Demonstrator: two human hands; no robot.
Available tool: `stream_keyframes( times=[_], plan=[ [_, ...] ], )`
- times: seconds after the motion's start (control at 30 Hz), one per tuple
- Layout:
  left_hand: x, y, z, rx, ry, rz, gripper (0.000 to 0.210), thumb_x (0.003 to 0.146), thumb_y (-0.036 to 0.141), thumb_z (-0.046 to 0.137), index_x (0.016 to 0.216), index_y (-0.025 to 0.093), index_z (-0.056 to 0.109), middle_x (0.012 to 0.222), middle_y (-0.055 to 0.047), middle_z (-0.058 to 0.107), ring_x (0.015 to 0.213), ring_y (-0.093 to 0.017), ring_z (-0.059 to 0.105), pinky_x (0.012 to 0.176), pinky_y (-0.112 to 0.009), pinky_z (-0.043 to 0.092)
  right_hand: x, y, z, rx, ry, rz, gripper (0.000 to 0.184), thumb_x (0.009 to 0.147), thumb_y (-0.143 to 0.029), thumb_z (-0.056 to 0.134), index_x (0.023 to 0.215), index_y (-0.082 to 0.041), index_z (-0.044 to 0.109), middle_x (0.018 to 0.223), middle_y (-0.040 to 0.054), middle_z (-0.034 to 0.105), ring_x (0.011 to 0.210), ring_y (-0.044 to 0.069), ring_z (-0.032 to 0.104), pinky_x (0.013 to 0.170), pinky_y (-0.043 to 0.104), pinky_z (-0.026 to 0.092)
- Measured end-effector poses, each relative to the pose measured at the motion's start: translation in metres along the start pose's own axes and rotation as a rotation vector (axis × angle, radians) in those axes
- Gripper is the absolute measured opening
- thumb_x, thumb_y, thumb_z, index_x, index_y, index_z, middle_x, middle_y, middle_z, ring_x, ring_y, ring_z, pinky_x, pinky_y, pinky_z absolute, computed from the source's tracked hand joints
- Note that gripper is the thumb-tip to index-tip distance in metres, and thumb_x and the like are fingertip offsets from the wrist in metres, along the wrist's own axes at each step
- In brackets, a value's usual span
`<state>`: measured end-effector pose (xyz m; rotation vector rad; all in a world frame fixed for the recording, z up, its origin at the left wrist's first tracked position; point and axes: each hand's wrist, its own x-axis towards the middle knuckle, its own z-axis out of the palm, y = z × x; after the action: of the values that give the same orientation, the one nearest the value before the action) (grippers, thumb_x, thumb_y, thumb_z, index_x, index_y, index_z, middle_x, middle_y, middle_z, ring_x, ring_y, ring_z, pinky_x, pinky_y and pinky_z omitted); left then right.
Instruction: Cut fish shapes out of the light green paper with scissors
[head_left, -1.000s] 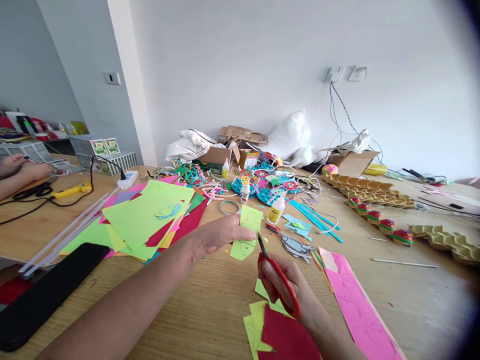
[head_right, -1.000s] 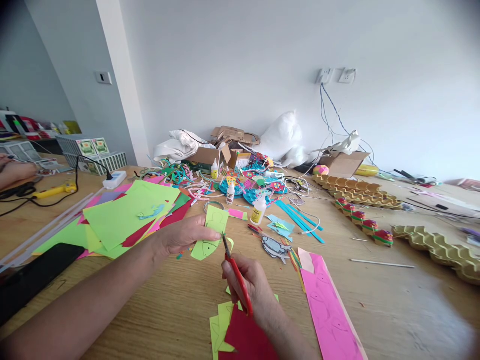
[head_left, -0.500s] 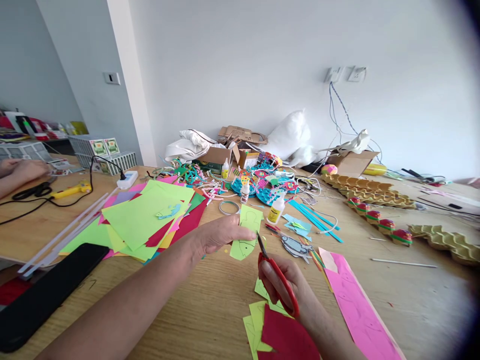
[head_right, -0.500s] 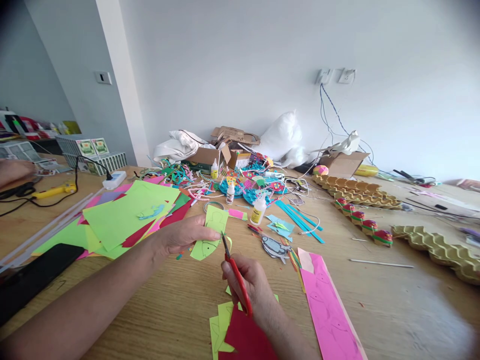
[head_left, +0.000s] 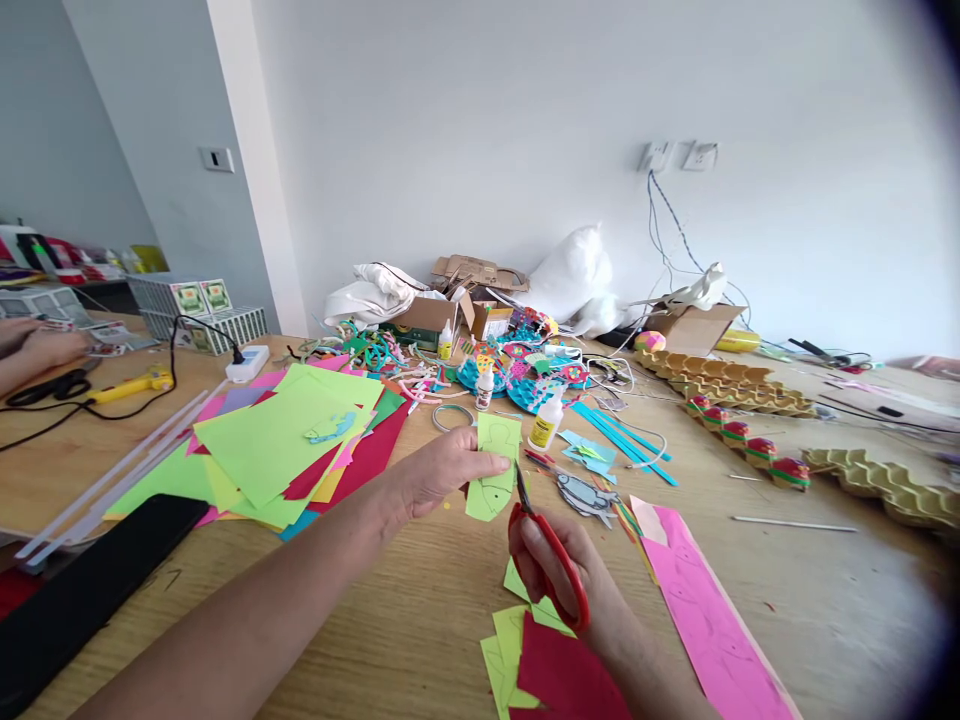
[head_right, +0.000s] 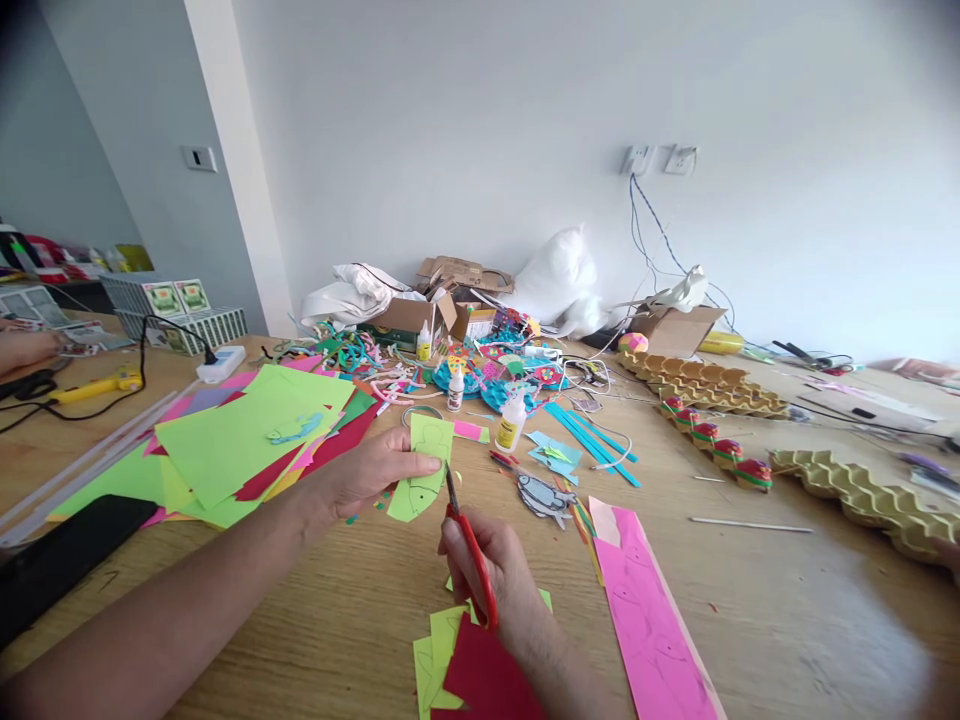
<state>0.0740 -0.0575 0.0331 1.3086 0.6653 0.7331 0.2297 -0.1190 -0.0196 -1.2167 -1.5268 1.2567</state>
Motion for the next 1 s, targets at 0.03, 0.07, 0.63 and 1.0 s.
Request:
stream_keyframes(
  times=[0.03, 0.07, 0.63, 1.0],
  plan=[
    [0.0, -0.001, 0.002, -0.018, 0.0, 0.009, 0.018, 0.067, 0.029, 0.063, 0.071, 0.014, 0.056, 0.058, 0.003, 0.053, 0.047, -0.006, 0.045, 0.046, -0.018, 0.033, -0.001, -0.001, 0.0, 0.01, -0.003, -0.013, 0.047, 0.074, -0.064, 0.045, 0.06, -0.02, 0.048, 0.038, -0.0072, 0.039, 0.035, 0.009, 0.036, 0.037, 0.021, 0.028],
    [0.001, -0.002, 0.003, -0.033, 0.003, 0.017, 0.017, 0.066, 0.029, 0.063, 0.071, 0.014, 0.056, 0.058, 0.003, 0.053, 0.048, -0.006, 0.045, 0.046, -0.018, 0.033, -0.001, -0.001, 0.0, 0.019, -0.007, -0.026, 0.046, 0.076, -0.063, 0.045, 0.061, -0.02, 0.048, 0.039, -0.007, 0.04, 0.036, 0.009, 0.037, 0.038, 0.022, 0.03],
    [0.0, 0.0, 0.011, -0.08, 0.001, 0.072, 0.01, 0.066, 0.023, 0.06, 0.064, 0.015, 0.055, 0.056, 0.004, 0.052, 0.051, -0.008, 0.046, 0.051, -0.02, 0.036, -0.003, 0.002, 0.001, 0.057, -0.004, -0.041, 0.044, 0.079, -0.06, 0.044, 0.06, -0.02, 0.047, 0.037, -0.0071, 0.039, 0.035, 0.009, 0.033, 0.039, 0.022, 0.026],
    [0.0, -0.004, 0.016, -0.099, 0.061, 0.044, 0.017, 0.065, 0.029, 0.063, 0.069, 0.014, 0.056, 0.06, 0.002, 0.055, 0.05, -0.008, 0.047, 0.047, -0.02, 0.035, -0.004, -0.001, 0.002, 0.082, 0.037, -0.07, 0.044, 0.08, -0.057, 0.045, 0.057, -0.02, 0.046, 0.037, -0.0064, 0.039, 0.036, 0.009, 0.034, 0.039, 0.022, 0.026]
  ],
)
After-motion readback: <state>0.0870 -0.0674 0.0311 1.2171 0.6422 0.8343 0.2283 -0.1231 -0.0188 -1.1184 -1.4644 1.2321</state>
